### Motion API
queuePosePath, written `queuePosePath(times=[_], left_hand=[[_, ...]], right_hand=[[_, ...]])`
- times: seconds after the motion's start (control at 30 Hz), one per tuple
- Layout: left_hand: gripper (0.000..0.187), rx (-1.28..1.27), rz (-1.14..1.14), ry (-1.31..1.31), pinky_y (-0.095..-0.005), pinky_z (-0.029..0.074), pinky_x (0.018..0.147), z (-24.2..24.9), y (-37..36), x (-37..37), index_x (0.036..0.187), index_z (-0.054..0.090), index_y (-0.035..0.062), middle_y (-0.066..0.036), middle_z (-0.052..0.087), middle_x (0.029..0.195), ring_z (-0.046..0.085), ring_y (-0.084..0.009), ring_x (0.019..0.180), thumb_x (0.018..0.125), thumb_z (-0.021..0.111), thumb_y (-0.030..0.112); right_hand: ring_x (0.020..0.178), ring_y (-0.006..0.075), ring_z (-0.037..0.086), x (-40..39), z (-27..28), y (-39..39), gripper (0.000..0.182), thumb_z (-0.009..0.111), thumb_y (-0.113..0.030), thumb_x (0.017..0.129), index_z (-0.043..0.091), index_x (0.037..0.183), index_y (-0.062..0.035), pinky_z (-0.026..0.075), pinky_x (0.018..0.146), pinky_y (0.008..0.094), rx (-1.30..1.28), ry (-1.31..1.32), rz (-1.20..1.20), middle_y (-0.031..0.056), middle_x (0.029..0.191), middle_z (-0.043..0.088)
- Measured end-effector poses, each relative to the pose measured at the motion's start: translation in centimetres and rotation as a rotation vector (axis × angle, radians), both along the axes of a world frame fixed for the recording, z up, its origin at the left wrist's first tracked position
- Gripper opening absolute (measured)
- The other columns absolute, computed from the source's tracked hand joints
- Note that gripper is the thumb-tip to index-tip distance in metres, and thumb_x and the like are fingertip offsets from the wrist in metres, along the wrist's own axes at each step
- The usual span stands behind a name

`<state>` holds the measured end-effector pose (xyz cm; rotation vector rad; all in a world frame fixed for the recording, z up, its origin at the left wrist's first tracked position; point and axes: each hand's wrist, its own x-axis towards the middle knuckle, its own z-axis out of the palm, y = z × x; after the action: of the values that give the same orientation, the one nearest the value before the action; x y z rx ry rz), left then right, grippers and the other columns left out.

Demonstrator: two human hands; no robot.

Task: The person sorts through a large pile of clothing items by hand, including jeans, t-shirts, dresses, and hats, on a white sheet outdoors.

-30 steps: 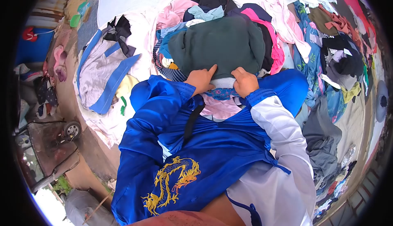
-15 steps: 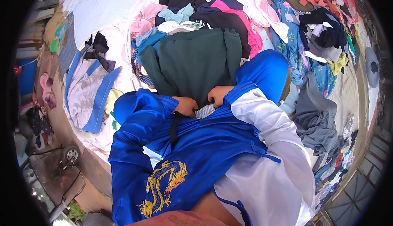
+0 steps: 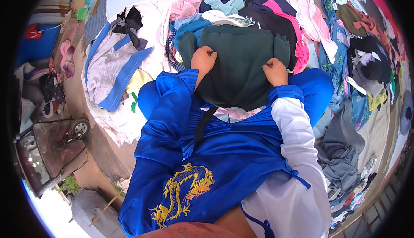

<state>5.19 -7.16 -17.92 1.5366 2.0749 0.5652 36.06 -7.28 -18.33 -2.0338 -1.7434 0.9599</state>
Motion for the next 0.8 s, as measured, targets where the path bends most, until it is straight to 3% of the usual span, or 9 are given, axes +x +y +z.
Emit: queuePosePath(times=[0.13,0.17,0.3,0.37,0.43,0.53,0.63,0.73,0.8], left_hand=[[0.039,0.107,0.32,0.102,-0.0485,0.051,0.092,0.5,0.9,-1.9,0.109,0.066,0.0049,-0.023,0.059,0.12,0.059,-0.0414,0.113,0.081,0.075,0.031],[0.051,-0.019,0.401,0.076,-0.0503,0.048,0.096,0.8,1.1,-2.2,0.117,0.061,0.0057,-0.022,0.055,0.124,0.054,-0.0416,0.119,0.079,0.077,0.037],[0.074,-0.232,0.451,-0.005,-0.0512,0.047,0.099,-1.1,0.7,-2.7,0.124,0.055,0.0045,-0.025,0.055,0.125,0.055,-0.0436,0.118,0.071,0.082,0.05],[0.079,-0.273,0.393,0.044,-0.0507,0.047,0.1,-2.2,0.0,-2.5,0.125,0.056,0.0046,-0.028,0.054,0.126,0.056,-0.0456,0.116,0.069,0.083,0.053],[0.071,-0.309,0.336,0.111,-0.0503,0.046,0.101,-2.5,-0.6,-2.4,0.12,0.064,0.005,-0.027,0.057,0.123,0.056,-0.0447,0.115,0.07,0.082,0.051],[0.05,-0.381,0.158,0.186,-0.0484,0.048,0.099,-3.2,-0.6,-3.2,0.11,0.071,0.0052,-0.024,0.063,0.117,0.058,-0.0416,0.114,0.077,0.076,0.042],[0.034,-0.337,0.147,0.247,-0.0478,0.051,0.095,-5.6,-0.1,-3.7,0.105,0.073,0.003,-0.021,0.068,0.111,0.062,-0.0393,0.108,0.084,0.066,0.029],[0.028,-0.298,0.186,0.322,-0.0486,0.053,0.089,-4.7,-0.3,-3.1,0.102,0.07,0.0008,-0.02,0.068,0.107,0.064,-0.0403,0.1,0.085,0.059,0.02],[0.024,-0.108,0.195,0.299,-0.0512,0.053,0.084,-3.2,-1.3,-2.2,0.096,0.068,0.0001,-0.02,0.067,0.103,0.064,-0.042,0.096,0.084,0.059,0.019]], right_hand=[[0.105,0.0381,0.064,0.4,-0.9,1.0,0.045,0.076,-0.031,0.078,0.068,0.111,-0.0025,0.051,0.092,0.0439,0.161,-0.184,-0.094,0.0221,0.114,0.065],[0.108,0.0387,0.063,0.4,-1.2,1.4,0.049,0.077,-0.034,0.077,0.068,0.113,-0.0027,0.05,0.095,0.0446,0.144,-0.196,-0.118,0.0224,0.117,0.063],[0.118,0.0414,0.057,1.8,-3.1,2.0,0.065,0.081,-0.048,0.073,0.067,0.118,-0.0035,0.047,0.102,0.0471,-0.063,-0.192,-0.213,0.0235,0.126,0.059],[0.122,0.0422,0.055,1.0,-1.3,1.5,0.067,0.079,-0.052,0.074,0.068,0.118,-0.0029,0.045,0.103,0.05,-0.183,-0.239,-0.206,0.0241,0.13,0.057],[0.108,0.0425,0.064,0.4,-0.6,1.0,0.063,0.08,-0.053,0.072,0.072,0.106,0.0005,0.051,0.095,0.0473,-0.141,-0.34,-0.172,0.0285,0.118,0.064],[0.104,0.042,0.067,0.3,-0.9,0.7,0.058,0.08,-0.052,0.072,0.074,0.097,0.0005,0.052,0.093,0.0472,-0.171,-0.319,-0.139,0.0275,0.11,0.069],[0.099,0.0418,0.069,0.6,-2.6,0.6,0.046,0.077,-0.042,0.075,0.075,0.091,0.001,0.053,0.092,0.0465,-0.128,-0.258,-0.069,0.0265,0.101,0.071],[0.098,0.0417,0.068,0.7,-5.7,1.1,0.033,0.07,-0.03,0.077,0.075,0.09,0.0002,0.053,0.092,0.0458,-0.099,-0.239,-0.023,0.0265,0.099,0.071],[0.099,0.0421,0.068,0.5,-6.8,0.9,0.029,0.065,-0.024,0.078,0.074,0.092,-0.0005,0.053,0.091,0.0468,-0.063,-0.228,-0.077,0.0266,0.099,0.071]])
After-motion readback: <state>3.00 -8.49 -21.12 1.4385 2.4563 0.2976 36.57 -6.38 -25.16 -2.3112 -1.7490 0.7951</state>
